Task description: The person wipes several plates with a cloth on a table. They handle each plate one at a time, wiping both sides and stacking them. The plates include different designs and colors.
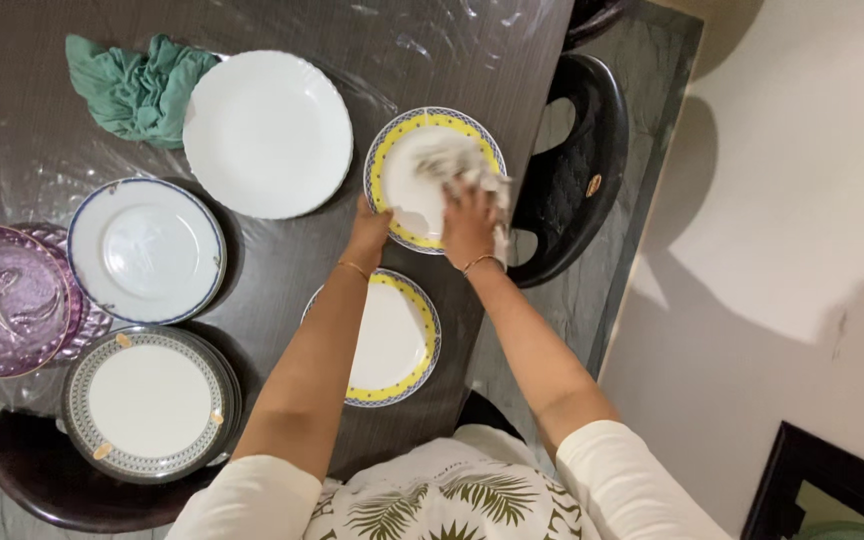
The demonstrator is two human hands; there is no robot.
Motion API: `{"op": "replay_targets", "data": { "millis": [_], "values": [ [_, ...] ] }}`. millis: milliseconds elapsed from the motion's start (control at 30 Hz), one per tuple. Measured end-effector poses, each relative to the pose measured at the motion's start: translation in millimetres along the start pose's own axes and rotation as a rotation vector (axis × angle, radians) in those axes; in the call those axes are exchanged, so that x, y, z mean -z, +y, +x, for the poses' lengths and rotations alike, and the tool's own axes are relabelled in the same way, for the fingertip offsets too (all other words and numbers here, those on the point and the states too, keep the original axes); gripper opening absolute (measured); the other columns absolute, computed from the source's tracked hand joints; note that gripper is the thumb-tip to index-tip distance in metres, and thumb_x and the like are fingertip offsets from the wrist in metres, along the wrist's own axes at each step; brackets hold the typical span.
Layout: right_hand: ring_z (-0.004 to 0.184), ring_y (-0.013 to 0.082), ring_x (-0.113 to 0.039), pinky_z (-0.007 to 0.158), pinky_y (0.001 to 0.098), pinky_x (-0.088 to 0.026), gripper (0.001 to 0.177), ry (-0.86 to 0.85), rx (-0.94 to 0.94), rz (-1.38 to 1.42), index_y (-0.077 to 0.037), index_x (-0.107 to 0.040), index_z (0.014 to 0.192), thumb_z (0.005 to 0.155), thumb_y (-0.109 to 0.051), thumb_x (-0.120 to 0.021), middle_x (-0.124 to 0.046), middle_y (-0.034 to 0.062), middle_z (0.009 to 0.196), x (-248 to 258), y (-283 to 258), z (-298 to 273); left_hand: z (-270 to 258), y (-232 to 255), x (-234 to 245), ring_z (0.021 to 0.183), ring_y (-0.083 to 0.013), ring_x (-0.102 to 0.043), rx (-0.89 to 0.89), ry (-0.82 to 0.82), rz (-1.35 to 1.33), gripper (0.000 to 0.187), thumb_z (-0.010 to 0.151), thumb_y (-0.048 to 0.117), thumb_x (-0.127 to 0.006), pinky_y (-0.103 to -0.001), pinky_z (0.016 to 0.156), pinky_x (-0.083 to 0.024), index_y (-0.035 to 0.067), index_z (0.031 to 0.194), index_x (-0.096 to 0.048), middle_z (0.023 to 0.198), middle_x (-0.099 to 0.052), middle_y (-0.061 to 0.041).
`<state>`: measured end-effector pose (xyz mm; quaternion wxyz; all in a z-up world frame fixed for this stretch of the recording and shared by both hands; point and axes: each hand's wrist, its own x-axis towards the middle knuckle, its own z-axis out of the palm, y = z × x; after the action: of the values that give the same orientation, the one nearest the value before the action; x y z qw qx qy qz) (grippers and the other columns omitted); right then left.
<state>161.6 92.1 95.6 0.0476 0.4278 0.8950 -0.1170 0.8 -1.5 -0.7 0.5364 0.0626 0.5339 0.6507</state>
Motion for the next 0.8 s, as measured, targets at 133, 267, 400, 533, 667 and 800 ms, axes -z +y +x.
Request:
{"op": "replay_targets", "data": {
  "millis": [133,267,400,533,667,800],
  "values": [
    [0.147,0.0446,-0.021,0.117,0.0611,-0.021,0.054,0.048,-0.409,0.161,-0.017,-0.043,0.151,0.099,-0.022,-0.056,-0.023,0.0128,0.164,8,23,46,-29,25,-9,0.085,-0.0154,-0.068,0.273,-0.056,0.084,0.051,0.096,0.013,-0.059,-0.028,0.059,-0.057,0.017,0.143,-0.041,0.118,-0.066,-0.007],
    [0.145,0.0422,-0.021,0.118,0.0593,-0.019,0.063,0.203,-0.145,0.337,-0.014,-0.031,0.155,0.098,-0.018,-0.056,-0.025,0.0162,0.164,-17,-6,70,-66,60,-34,0.079,-0.0129,-0.066,0.268,-0.055,0.163,0.048,0.102,0.025,-0.055,-0.026,0.059,-0.056,0.018,0.147,-0.042,0.115,-0.067,-0.004],
    [0.136,0.0282,-0.045,0.122,0.0457,-0.038,0.077,0.012,0.301,0.804,-0.021,-0.027,0.167,0.096,0.002,-0.049,-0.047,0.0094,0.149,-16,-51,20,-88,77,-32,0.086,-0.0119,-0.066,0.206,-0.051,-0.002,0.048,0.106,0.033,-0.052,-0.026,0.062,-0.058,0.018,0.15,-0.039,0.117,-0.067,-0.002],
    [0.125,0.0277,-0.052,0.106,0.0451,-0.046,0.062,-0.291,0.396,0.984,-0.021,-0.051,0.145,0.088,0.005,-0.053,-0.054,0.0084,0.135,17,-46,-13,-113,87,-2,0.088,-0.0142,-0.067,0.119,-0.001,-0.164,0.051,0.102,0.034,-0.054,-0.029,0.063,-0.058,0.017,0.147,-0.037,0.119,-0.065,-0.002],
    [0.107,0.0307,-0.056,0.097,0.0475,-0.044,0.042,-0.013,0.6,0.419,-0.017,-0.075,0.111,0.076,0.003,-0.061,-0.065,0.008,0.105,19,15,-7,-149,88,46,0.087,-0.0146,-0.063,0.142,0.126,-0.12,0.049,0.106,0.038,-0.053,-0.03,0.066,-0.057,0.015,0.149,-0.042,0.115,-0.064,-0.007],
    [0.116,0.0382,-0.053,0.105,0.0496,-0.044,0.035,0.164,0.261,0.147,-0.008,-0.068,0.116,0.084,0.002,-0.059,-0.06,0.0169,0.117,22,50,13,-196,71,80,0.11,-0.0171,-0.062,0.09,0.166,-0.187,0.053,0.104,0.037,-0.056,-0.033,0.089,-0.056,0.009,0.148,-0.043,0.129,-0.063,-0.007]
  ]
}}
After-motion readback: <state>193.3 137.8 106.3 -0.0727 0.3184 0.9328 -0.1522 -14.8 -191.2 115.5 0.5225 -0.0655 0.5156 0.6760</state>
